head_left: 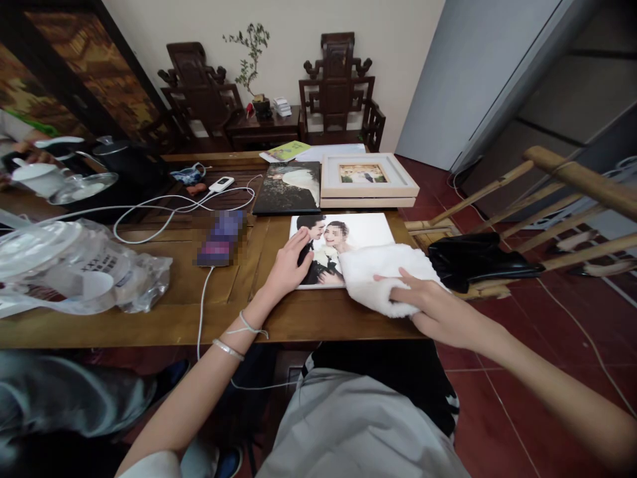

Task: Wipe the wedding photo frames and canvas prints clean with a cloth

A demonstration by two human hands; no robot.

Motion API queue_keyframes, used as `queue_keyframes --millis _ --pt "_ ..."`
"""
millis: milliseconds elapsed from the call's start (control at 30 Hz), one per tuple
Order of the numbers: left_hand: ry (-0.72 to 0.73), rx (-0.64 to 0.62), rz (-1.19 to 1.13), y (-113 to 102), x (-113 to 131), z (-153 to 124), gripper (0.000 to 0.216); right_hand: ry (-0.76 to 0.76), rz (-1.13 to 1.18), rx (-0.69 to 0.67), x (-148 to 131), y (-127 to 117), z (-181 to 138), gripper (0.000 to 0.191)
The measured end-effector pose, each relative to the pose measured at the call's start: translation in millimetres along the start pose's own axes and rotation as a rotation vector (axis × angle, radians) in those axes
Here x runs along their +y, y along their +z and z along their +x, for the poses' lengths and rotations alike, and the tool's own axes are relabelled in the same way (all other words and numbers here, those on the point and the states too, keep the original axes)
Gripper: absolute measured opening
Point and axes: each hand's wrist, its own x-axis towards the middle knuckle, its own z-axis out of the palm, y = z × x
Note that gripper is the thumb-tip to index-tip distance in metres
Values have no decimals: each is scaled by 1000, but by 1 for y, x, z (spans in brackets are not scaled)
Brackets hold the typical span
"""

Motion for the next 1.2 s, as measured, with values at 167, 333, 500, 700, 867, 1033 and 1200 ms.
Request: queue_keyframes --millis 167,333,500,700,867,1033,1200 --pt "-4 2 -12 -1 0 0 49 82 -34 18 34 -10 59 45" --pt "19 -3 -14 -2 -1 0 49 123 39 38 70 -19 126 44" --pt "18 -10 -9 -3 -1 0 50 140 57 91 80 -21 148 46" --pt "11 -4 -16 -1 -1 0 49 109 13 19 39 -6 91 46" --pt "-14 -7 -22 2 -2 0 49 27 6 14 -10 9 30 56" --pt "-24 -16 -17 2 -2 0 51 33 5 -19 -21 9 31 54" --pt "-21 -19 -32 0 -2 0 50 100 37 4 6 2 91 42"
